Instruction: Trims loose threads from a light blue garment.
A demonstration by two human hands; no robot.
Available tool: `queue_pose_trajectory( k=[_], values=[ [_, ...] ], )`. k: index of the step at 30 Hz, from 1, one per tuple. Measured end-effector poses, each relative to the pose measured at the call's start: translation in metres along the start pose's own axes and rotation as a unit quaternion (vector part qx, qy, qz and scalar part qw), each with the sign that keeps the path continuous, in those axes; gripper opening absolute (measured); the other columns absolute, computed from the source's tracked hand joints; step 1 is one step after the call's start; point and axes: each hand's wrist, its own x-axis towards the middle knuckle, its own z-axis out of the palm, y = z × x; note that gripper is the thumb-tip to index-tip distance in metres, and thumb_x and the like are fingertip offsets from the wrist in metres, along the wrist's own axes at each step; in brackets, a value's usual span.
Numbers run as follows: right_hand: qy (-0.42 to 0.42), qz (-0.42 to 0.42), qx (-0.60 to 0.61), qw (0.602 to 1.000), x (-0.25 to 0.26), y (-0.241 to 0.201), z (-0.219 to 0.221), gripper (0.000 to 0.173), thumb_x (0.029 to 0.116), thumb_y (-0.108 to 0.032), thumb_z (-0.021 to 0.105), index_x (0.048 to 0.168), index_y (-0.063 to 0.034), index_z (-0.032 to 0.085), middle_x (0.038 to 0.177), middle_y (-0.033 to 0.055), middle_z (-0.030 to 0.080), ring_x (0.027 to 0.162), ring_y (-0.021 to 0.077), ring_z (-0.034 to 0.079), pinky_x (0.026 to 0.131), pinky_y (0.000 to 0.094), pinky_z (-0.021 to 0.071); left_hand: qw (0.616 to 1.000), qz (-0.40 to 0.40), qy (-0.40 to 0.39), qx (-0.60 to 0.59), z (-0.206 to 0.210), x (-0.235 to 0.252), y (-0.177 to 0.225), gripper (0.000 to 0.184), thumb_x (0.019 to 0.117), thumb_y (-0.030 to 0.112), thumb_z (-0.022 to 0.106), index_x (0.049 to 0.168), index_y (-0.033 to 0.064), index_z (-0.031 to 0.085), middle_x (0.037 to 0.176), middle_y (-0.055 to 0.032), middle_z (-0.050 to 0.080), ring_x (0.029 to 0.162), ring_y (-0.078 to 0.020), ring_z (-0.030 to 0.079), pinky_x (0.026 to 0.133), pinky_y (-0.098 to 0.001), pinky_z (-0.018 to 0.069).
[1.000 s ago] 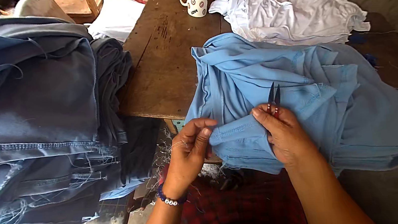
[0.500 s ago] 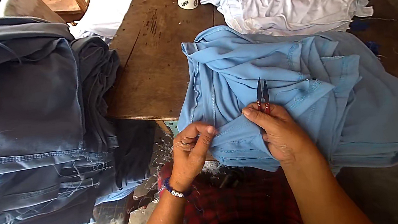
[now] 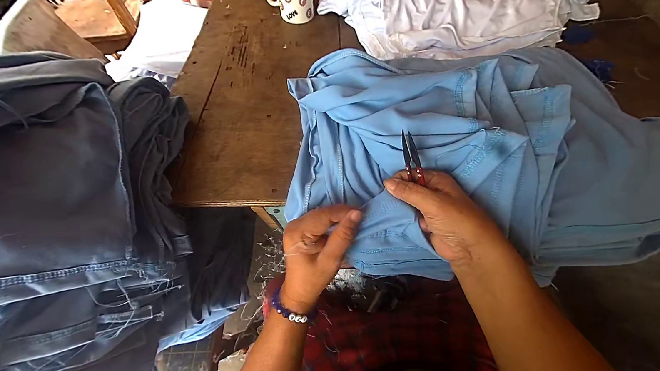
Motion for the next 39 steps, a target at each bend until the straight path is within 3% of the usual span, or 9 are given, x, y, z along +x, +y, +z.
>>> queue_pose_trajectory(
  k=[2, 6, 9, 11, 14, 17, 22, 30, 39],
  values=[
    [-0.001, 0.001, 0.004, 1.000, 0.000, 0.001, 0.000, 0.025, 0.1037, -0.012, 0.056, 0.079, -0.0113, 0.062, 0.060, -0.0038, 0.050, 0.049, 0.0008, 0.042, 0.046, 0.0151, 0.0339, 0.989, -0.097, 0.065, -0.088, 0.004, -0.007, 0.007, 0.015, 0.1029, 0.016, 0.059, 0.093, 0.0182, 0.071, 0.084, 0.0110, 0.068, 0.073, 0.0020, 0.063, 0.066, -0.0175, 0.0542],
    [0.004, -0.004, 0.008, 1.000, -0.001, 0.000, 0.000, 0.025, 0.1038, -0.011, 0.056, 0.079, -0.0116, 0.063, 0.061, -0.0042, 0.052, 0.050, 0.0007, 0.044, 0.047, 0.0150, 0.0353, 0.950, -0.182, 0.126, -0.220, 0.003, -0.019, 0.013, 0.029, 0.1095, 0.036, 0.045, 0.092, 0.0243, 0.065, 0.076, 0.0091, 0.064, 0.058, -0.0008, 0.060, 0.053, -0.0179, 0.0535],
    [0.007, -0.004, 0.003, 1.000, -0.002, 0.000, 0.000, 0.025, 0.1040, -0.013, 0.056, 0.080, -0.0128, 0.063, 0.062, -0.0046, 0.053, 0.052, -0.0001, 0.046, 0.047, 0.0145, 0.0370, 0.931, -0.169, 0.082, -0.314, -0.003, -0.030, 0.014, 0.033, 0.1036, 0.047, 0.054, 0.110, 0.0202, 0.072, 0.089, 0.0028, 0.073, 0.074, -0.0093, 0.071, 0.068, -0.0283, 0.0620],
    [0.007, -0.004, 0.002, 1.000, -0.001, 0.001, 0.000, 0.024, 0.1039, -0.012, 0.056, 0.081, -0.0130, 0.063, 0.063, -0.0046, 0.053, 0.052, 0.0000, 0.046, 0.047, 0.0147, 0.0367, 0.930, -0.156, 0.058, -0.327, -0.002, -0.035, 0.017, 0.029, 0.0987, 0.031, 0.067, 0.124, 0.0162, 0.071, 0.099, 0.0011, 0.075, 0.084, -0.0126, 0.074, 0.079, -0.0336, 0.0637],
    [0.018, -0.015, -0.005, 1.000, -0.002, 0.002, 0.002, 0.024, 0.1033, -0.011, 0.058, 0.081, -0.0119, 0.064, 0.062, -0.0045, 0.053, 0.050, 0.0001, 0.044, 0.046, 0.0143, 0.0344, 0.933, -0.183, 0.110, -0.289, 0.011, -0.035, 0.027, 0.018, 0.0938, 0.002, 0.069, 0.110, 0.0083, 0.076, 0.093, -0.0045, 0.077, 0.080, -0.0172, 0.077, 0.077, -0.0355, 0.0659],
    [0.027, -0.086, -0.073, 0.993, -0.009, 0.006, 0.002, 0.012, 0.1007, -0.010, 0.061, 0.092, -0.0100, 0.069, 0.071, -0.0040, 0.059, 0.061, 0.0017, 0.053, 0.055, 0.0175, 0.0434, 0.931, -0.195, 0.151, -0.270, 0.022, -0.033, 0.036, 0.012, 0.0976, -0.002, 0.063, 0.101, 0.0045, 0.073, 0.090, -0.0072, 0.077, 0.078, -0.0189, 0.077, 0.075, -0.0361, 0.0666],
    [0.065, -0.269, -0.245, 0.929, -0.043, 0.021, 0.000, 0.028, 0.0976, -0.027, 0.067, 0.113, -0.0036, 0.062, 0.099, 0.0007, 0.062, 0.086, 0.0019, 0.061, 0.075, 0.0192, 0.0542, 0.919, -0.205, 0.178, -0.285, 0.029, -0.033, 0.049, 0.015, 0.1036, 0.000, 0.052, 0.101, 0.0065, 0.066, 0.093, -0.0079, 0.076, 0.083, -0.0220, 0.078, 0.081, -0.0397, 0.0659],
    [0.106, -0.369, -0.501, 0.776, -0.074, 0.023, 0.006, 0.033, 0.1010, -0.032, 0.061, 0.098, -0.0027, 0.075, 0.080, 0.0076, 0.069, 0.071, 0.0148, 0.064, 0.061, 0.0258, 0.0490, 0.932, -0.179, 0.184, -0.257, 0.032, -0.034, 0.058, 0.011, 0.1044, 0.008, 0.055, 0.099, 0.0137, 0.063, 0.091, -0.0003, 0.074, 0.084, -0.0131, 0.075, 0.081, -0.0345, 0.0645],
    [0.144, -0.409, -0.549, 0.714, -0.071, 0.019, 0.017, 0.030, 0.1022, -0.025, 0.058, 0.093, -0.0023, 0.076, 0.074, 0.0092, 0.066, 0.068, 0.0202, 0.064, 0.058, 0.0295, 0.0481, 0.959, -0.143, 0.169, -0.178, 0.034, -0.036, 0.059, 0.013, 0.1058, 0.008, 0.052, 0.100, 0.0138, 0.060, 0.093, 0.0036, 0.073, 0.087, -0.0112, 0.075, 0.083, -0.0347, 0.0644]
  ],
)
